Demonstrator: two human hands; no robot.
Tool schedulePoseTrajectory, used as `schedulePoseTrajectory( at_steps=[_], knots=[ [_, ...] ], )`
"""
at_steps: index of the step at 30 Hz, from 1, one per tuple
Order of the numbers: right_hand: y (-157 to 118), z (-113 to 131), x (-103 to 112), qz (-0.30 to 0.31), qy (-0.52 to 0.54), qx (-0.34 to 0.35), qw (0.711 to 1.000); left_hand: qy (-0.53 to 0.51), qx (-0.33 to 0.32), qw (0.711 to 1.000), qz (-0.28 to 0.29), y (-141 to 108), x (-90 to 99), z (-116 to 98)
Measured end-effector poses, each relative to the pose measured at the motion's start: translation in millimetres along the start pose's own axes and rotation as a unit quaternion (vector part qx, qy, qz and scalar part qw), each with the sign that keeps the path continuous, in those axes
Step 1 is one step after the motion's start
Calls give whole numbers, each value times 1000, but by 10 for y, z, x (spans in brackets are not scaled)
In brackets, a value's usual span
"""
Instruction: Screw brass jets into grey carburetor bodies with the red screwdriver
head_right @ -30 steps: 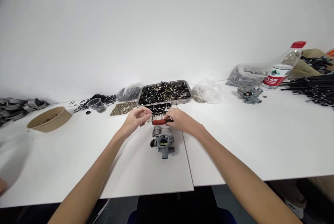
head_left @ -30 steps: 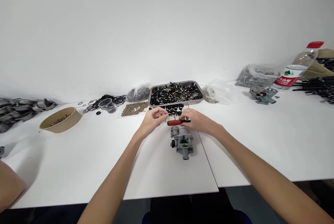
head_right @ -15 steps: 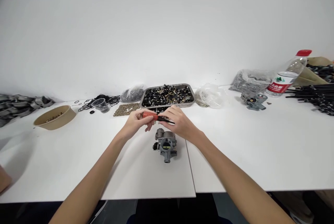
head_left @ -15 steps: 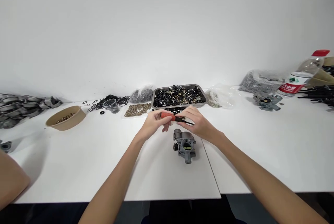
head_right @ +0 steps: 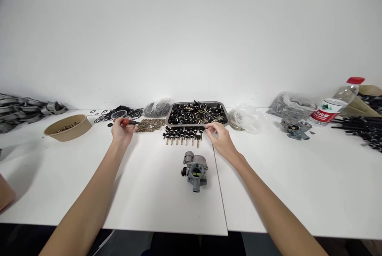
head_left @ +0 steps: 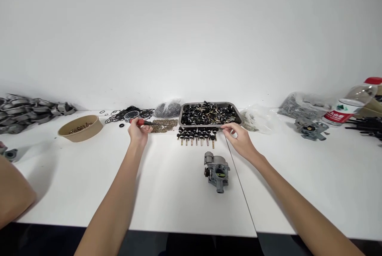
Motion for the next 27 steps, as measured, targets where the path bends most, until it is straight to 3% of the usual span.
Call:
schedulePoseTrajectory(
  at_steps=[4, 8, 11, 15, 20, 27],
  knots=[
    [187, 128, 68, 4, 17, -17, 1000, 16, -42, 999, 13, -35, -65, -16],
    [698, 246, 163, 2, -97, -5, 995, 20, -44, 998, 37, -101, -157, -5],
    [1131, 147, 147, -25, -134, -19, 990, 23, -46, 998, 45, -128, -161, -16],
    [1483, -126, -129, -30, -173, -30, 984, 28, -50, 997, 45, -121, -135, -38],
    [1611, -310, -460, -1, -232, -23, 972, 35, -50, 998, 32, -91, -97, -12],
    [1563, -320, -580, -4, -281, -24, 959, 65, -59, 996, 3, -98, -83, 13]
  ],
)
Point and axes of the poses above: each hand's wrist, its own y-axis towards the middle knuckle, its own x-axis out of the back of the hand, z = x × y, the point moved 6 cm from there along y, towards the middle knuckle, and after that the axes turned 13 degrees about -x, right-handed, at the moved point
